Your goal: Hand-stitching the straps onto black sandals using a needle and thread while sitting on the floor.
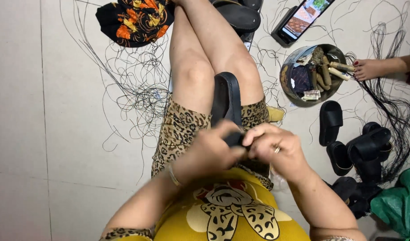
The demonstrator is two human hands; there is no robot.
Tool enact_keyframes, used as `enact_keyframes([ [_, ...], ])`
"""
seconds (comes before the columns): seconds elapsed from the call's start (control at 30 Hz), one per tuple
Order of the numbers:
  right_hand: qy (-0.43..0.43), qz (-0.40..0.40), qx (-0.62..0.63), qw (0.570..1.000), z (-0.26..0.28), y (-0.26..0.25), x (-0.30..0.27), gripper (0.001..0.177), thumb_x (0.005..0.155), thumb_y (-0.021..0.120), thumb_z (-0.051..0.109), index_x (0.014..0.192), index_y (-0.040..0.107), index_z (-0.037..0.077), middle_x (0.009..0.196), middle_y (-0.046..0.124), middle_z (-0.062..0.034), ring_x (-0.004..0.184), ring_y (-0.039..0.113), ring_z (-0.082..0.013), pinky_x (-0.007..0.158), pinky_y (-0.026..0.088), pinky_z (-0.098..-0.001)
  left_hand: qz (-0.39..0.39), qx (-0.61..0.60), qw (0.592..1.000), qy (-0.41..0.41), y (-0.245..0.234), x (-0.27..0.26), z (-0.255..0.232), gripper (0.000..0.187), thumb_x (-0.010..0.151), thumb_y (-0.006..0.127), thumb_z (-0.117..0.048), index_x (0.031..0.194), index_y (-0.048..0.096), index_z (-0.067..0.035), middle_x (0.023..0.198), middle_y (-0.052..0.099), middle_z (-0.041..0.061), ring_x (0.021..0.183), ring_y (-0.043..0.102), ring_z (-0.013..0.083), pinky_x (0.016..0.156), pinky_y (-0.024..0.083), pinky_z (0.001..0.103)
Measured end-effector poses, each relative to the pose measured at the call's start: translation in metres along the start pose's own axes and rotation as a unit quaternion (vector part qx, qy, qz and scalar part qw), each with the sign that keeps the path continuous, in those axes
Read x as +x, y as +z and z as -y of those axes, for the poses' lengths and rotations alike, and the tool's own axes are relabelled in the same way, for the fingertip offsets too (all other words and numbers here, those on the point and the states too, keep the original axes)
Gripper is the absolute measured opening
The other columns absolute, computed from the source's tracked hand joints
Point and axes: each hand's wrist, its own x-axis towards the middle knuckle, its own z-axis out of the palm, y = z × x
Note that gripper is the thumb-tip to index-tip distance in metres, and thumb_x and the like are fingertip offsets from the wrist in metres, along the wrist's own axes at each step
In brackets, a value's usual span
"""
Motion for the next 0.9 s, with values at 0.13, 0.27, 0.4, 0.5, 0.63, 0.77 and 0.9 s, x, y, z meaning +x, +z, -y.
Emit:
enact_keyframes([
  [0.13,-0.047,0.053,-0.147,0.987,0.030,-0.007,0.007,0.034,0.083,0.077,0.007,0.116,0.071,0.000,0.117,0.071,-0.0222,0.110,0.067,-0.0346,0.097,0.051,-0.0484,0.113,-0.125,0.985,0.045,-0.084,-0.015,0.051,0.012,0.086,0.060,-0.010,0.092,0.065,0.000,0.105,0.066,0.008,0.084,0.064,0.0213,0.073,0.053,0.029],
  [0.27,0.000,0.090,-0.326,0.941,0.022,-0.037,-0.008,0.049,0.091,0.067,0.007,0.140,0.064,0.009,0.094,0.071,-0.0210,0.085,0.067,-0.0327,0.077,0.053,-0.0457,-0.279,0.020,0.941,-0.191,-0.222,-0.059,0.091,0.039,0.110,0.061,-0.011,0.071,0.056,-0.007,0.068,0.062,0.007,0.074,0.072,0.0225,0.080,0.058,0.030],
  [0.4,0.038,0.154,-0.380,0.911,0.029,-0.024,-0.009,0.037,0.095,0.063,0.014,0.131,0.069,0.010,0.083,0.072,-0.0208,0.064,0.066,-0.0250,0.060,0.056,-0.0368,-0.147,0.691,0.629,-0.322,-0.244,-0.073,0.150,0.039,0.092,0.077,-0.049,0.092,0.079,-0.011,0.110,0.066,0.012,0.099,0.064,0.0349,0.077,0.053,0.048],
  [0.5,0.041,0.186,-0.428,0.884,0.029,-0.017,-0.006,0.038,0.097,0.061,0.024,0.134,0.070,0.023,0.076,0.071,-0.0152,0.065,0.070,-0.0352,0.061,0.056,-0.0445,-0.205,0.555,0.785,-0.184,-0.153,-0.029,0.077,0.026,0.090,0.083,-0.028,0.097,0.075,-0.004,0.097,0.063,0.016,0.094,0.062,0.0405,0.080,0.052,0.049],
  [0.63,0.041,0.196,-0.453,0.868,0.029,-0.014,0.001,0.036,0.098,0.060,0.027,0.131,0.072,0.027,0.074,0.071,-0.0121,0.064,0.071,-0.0328,0.060,0.058,-0.0425,-0.028,0.292,0.949,-0.119,-0.062,0.012,-0.018,0.029,0.092,0.073,-0.021,0.075,0.061,-0.001,0.097,0.070,0.012,0.071,0.066,0.0199,0.066,0.054,0.030],
  [0.77,0.019,0.201,-0.492,0.847,0.029,-0.015,0.000,0.032,0.096,0.062,0.025,0.126,0.074,0.025,0.077,0.072,-0.0133,0.065,0.072,-0.0363,0.058,0.058,-0.0486,0.162,0.288,0.939,0.093,-0.032,0.025,-0.031,0.029,0.092,0.073,-0.017,0.105,0.066,0.008,0.080,0.067,0.018,0.069,0.069,0.0333,0.059,0.058,0.041],
  [0.9,0.026,0.240,-0.581,0.777,0.039,-0.006,0.004,0.036,0.094,0.059,0.020,0.126,0.073,0.028,0.080,0.073,-0.0082,0.061,0.074,-0.0269,0.056,0.060,-0.0403,0.126,0.365,0.898,0.212,-0.023,0.025,-0.020,0.042,0.093,0.070,-0.018,0.058,0.053,-0.004,0.064,0.048,0.006,0.059,0.057,0.0275,0.048,0.047,0.033],
])
